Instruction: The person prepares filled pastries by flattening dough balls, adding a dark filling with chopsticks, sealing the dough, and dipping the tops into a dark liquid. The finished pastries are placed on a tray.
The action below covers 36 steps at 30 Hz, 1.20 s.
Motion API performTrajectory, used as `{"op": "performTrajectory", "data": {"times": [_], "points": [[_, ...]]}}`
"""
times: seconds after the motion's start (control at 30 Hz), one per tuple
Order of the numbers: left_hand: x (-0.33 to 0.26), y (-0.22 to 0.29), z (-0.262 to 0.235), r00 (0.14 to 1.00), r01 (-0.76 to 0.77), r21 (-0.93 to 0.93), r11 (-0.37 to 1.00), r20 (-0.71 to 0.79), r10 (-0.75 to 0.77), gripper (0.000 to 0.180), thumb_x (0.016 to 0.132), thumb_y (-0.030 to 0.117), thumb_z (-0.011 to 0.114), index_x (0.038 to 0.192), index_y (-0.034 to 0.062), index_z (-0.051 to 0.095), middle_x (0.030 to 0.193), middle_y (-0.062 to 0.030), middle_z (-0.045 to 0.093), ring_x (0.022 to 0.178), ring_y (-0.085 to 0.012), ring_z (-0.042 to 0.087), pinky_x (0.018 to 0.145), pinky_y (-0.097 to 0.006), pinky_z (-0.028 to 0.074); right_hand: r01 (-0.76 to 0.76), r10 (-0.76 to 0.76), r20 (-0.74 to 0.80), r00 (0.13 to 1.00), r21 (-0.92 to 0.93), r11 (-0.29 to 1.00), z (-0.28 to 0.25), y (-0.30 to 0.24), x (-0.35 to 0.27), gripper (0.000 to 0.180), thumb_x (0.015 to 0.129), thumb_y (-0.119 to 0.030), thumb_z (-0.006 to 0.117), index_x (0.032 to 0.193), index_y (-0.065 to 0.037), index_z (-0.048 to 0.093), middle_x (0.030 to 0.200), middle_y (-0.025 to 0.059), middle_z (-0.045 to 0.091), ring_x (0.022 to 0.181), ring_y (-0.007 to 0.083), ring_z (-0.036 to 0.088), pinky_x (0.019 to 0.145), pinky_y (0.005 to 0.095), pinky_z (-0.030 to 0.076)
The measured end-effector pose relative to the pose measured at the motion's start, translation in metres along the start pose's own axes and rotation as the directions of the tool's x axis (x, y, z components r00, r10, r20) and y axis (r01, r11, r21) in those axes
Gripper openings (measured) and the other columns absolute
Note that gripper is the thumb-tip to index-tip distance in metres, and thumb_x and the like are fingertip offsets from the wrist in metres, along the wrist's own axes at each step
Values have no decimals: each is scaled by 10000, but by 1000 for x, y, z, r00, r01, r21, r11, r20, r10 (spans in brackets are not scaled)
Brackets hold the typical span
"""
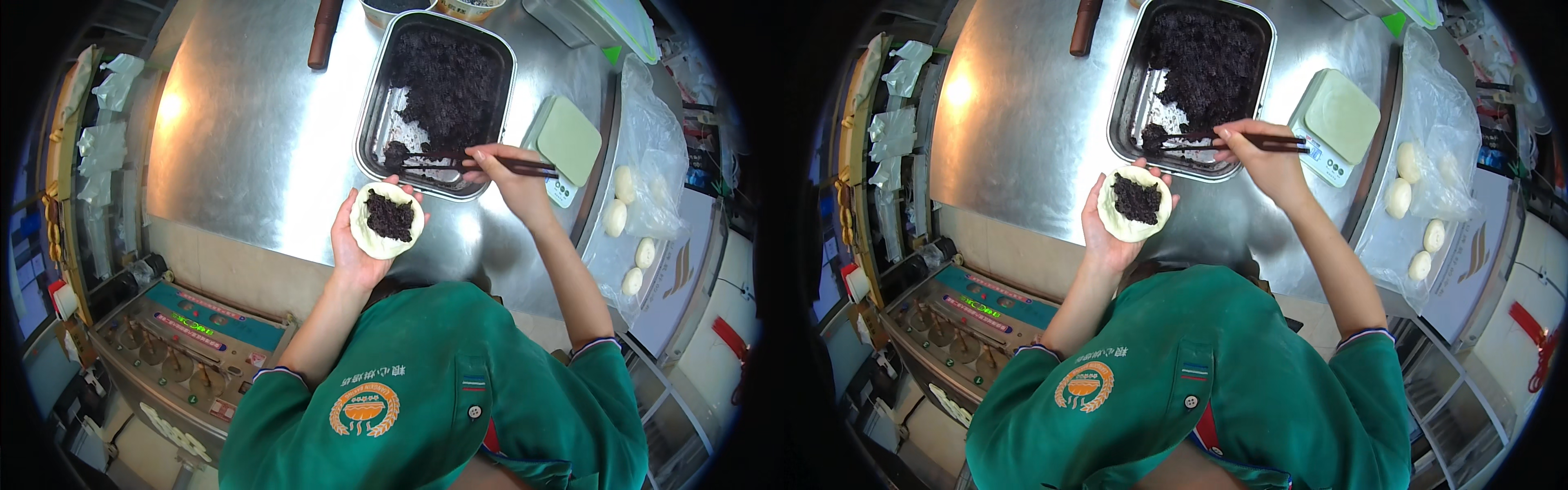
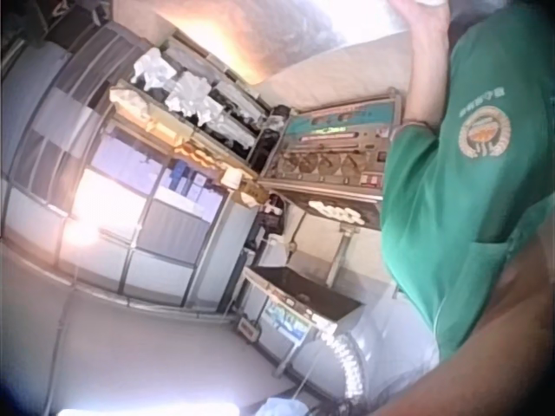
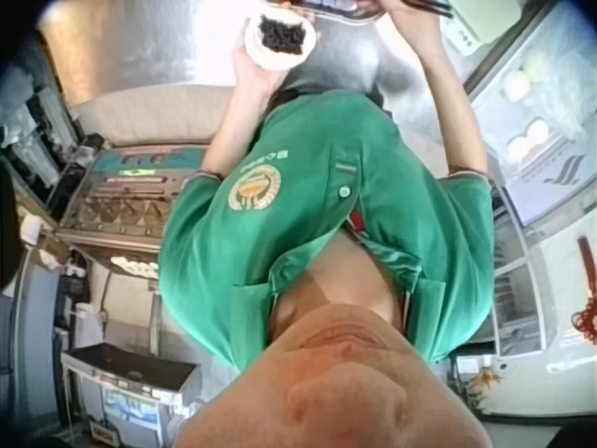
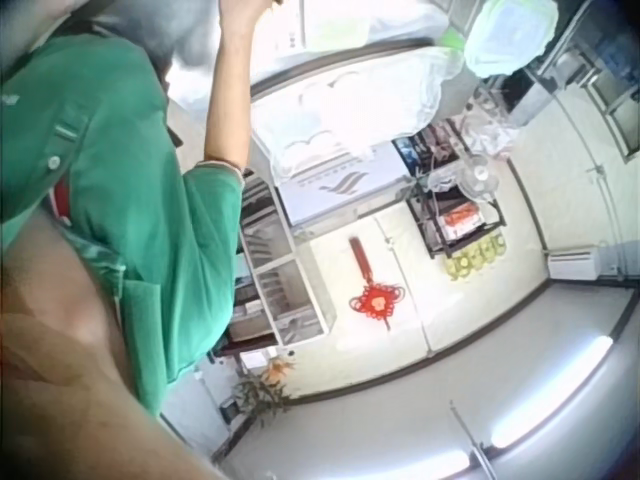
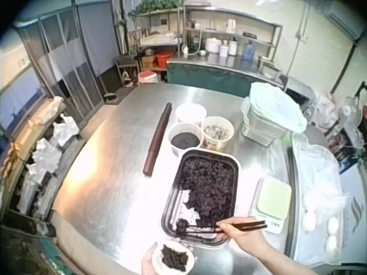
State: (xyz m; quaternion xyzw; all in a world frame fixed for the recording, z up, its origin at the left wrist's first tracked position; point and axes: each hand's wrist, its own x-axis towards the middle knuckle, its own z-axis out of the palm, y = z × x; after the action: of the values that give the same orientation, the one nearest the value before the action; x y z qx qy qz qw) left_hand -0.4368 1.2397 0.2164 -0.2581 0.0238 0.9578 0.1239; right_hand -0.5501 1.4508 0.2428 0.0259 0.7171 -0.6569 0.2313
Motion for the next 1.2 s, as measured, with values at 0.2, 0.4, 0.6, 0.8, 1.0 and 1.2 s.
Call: {"op": "performTrajectory", "data": {"times": [0.2, 0.4, 0.6, 0.8, 1.0, 1.2], "points": [[-9, 6, 2, 999, -17, 18, 1000, 50, 16, 579, 992, 446, 278, 1373, 27, 397, 1317, -204, 498, 1259, -369, 450, 1077, -585, 305, 78, -81, -189, 979, -23, 997, 2, 5, -6, 223, 911, -119, 616, 1018, 71, 662, 876, 159, 697, 724, 171, 686, 677, 254, 556], [-7, 10, 2, 996, -60, -36, 998, 69, 62, 584, 993, 445, 254, 1390, 36, 380, 1337, -201, 479, 1292, -368, 417, 1091, -590, 284, 35, -33, -35, 999, 85, 996, 14, 14, 21, 230, 922, -138, 607, 1007, 68, 662, 886, 154, 698, 741, 177, 694, 677, 263, 563], [-4, 12, 6, 987, -151, -88, 985, 38, 155, 528, 996, 391, 274, 1358, 37, 421, 1345, -177, 487, 1256, -370, 456, 1082, -582, 309, 277, -270, -64, 961, 156, 948, -4, -1, -36, 220, 931, -114, 575, 1043, 56, 656, 950, 178, 687, 828, 239, 694, 797, 298, 552], [13, 4, 51, 967, -235, -91, 968, 78, 242, 552, 1002, 422, 261, 1379, 39, 388, 1356, -230, 444, 1265, -413, 424, 1087, -586, 305, 911, -746, 550, 376, -367, 189, 16, -14, -77, 380, 764, -171, 755, 1040, 60, 635, 938, 194, 666, 824, 306, 676, 681, 348, 580], [28, 7, 52, 974, -195, -121, 973, 92, 207, 546, 995, 433, 281, 1353, 44, 417, 1315, -225, 470, 1253, -426, 428, 1083, -596, 306, 915, -693, 653, 307, -403, 25, 7, -28, -88, 355, 756, -124, 755, 1038, 58, 640, 946, 178, 660, 804, 278, 667, 668, 317, 578], [29, 6, 58, 962, -166, -166, 972, 192, 197, 563, 989, 438, 277, 1343, 26, 421, 1312, -212, 475, 1272, -412, 410, 1094, -587, 296, 887, -743, 590, 316, -461, 11, 9, -36, -98, 338, 750, -134, 756, 1029, 31, 660, 987, 153, 655, 798, 250, 654, 676, 310, 571]]}}
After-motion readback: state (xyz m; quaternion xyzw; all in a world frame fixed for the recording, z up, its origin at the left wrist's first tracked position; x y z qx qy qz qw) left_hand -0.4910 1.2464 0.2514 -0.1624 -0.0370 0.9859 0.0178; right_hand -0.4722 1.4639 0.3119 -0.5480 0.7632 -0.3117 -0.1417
